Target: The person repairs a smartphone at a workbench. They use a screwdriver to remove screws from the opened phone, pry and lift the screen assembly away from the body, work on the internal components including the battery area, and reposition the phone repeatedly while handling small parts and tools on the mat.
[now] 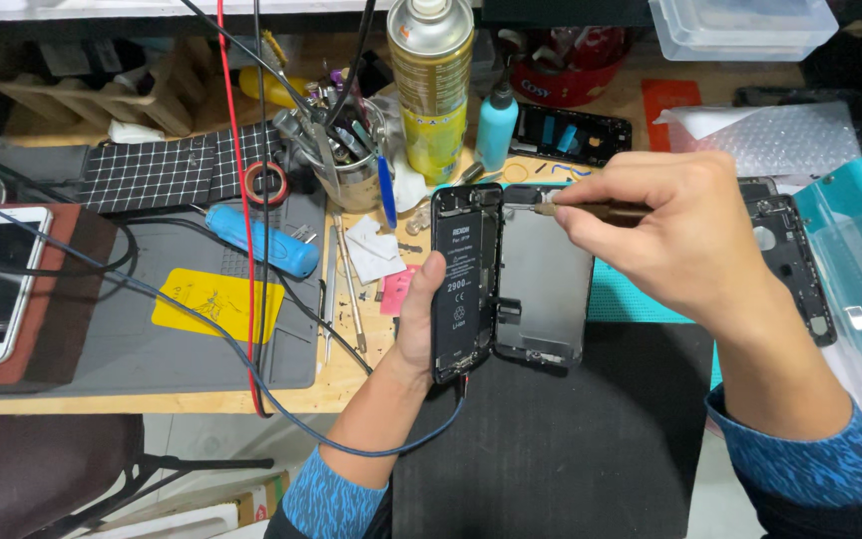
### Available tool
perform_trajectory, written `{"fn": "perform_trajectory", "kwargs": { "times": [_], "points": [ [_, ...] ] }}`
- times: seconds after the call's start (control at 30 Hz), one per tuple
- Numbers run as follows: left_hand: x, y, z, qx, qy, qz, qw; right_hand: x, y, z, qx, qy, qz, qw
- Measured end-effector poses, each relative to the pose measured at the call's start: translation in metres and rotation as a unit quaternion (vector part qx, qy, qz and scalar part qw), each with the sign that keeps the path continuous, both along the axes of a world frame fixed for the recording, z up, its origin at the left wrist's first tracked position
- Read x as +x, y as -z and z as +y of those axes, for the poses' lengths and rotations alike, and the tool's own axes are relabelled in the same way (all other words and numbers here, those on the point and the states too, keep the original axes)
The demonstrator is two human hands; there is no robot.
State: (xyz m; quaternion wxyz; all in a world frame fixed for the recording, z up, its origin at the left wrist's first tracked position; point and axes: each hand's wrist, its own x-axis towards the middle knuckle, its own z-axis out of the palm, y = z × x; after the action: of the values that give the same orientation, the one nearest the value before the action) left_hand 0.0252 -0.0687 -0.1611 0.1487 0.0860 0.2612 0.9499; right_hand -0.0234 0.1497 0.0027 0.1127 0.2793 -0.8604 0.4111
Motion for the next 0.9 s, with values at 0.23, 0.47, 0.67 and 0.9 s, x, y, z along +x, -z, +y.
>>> {"fn": "perform_trajectory", "kwargs": {
  "times": [0.23, 0.47, 0.67, 0.9],
  "points": [
    [0.003, 0.002, 0.001, -0.04, 0.032, -0.005, 0.999, -0.003, 0.002, 0.0, 0.015, -0.002, -0.014, 1.0],
    [0.006, -0.007, 0.004, -0.077, 0.038, 0.005, 0.996, -0.004, 0.007, 0.001, 0.013, -0.001, -0.027, 1.0],
    [0.006, -0.009, 0.005, -0.076, 0.044, 0.006, 0.996, -0.005, 0.008, 0.001, 0.013, -0.006, -0.028, 1.0],
    [0.006, -0.009, 0.005, -0.071, 0.048, 0.01, 0.996, -0.005, 0.009, 0.0, 0.021, 0.004, -0.034, 0.999]
  ]
}}
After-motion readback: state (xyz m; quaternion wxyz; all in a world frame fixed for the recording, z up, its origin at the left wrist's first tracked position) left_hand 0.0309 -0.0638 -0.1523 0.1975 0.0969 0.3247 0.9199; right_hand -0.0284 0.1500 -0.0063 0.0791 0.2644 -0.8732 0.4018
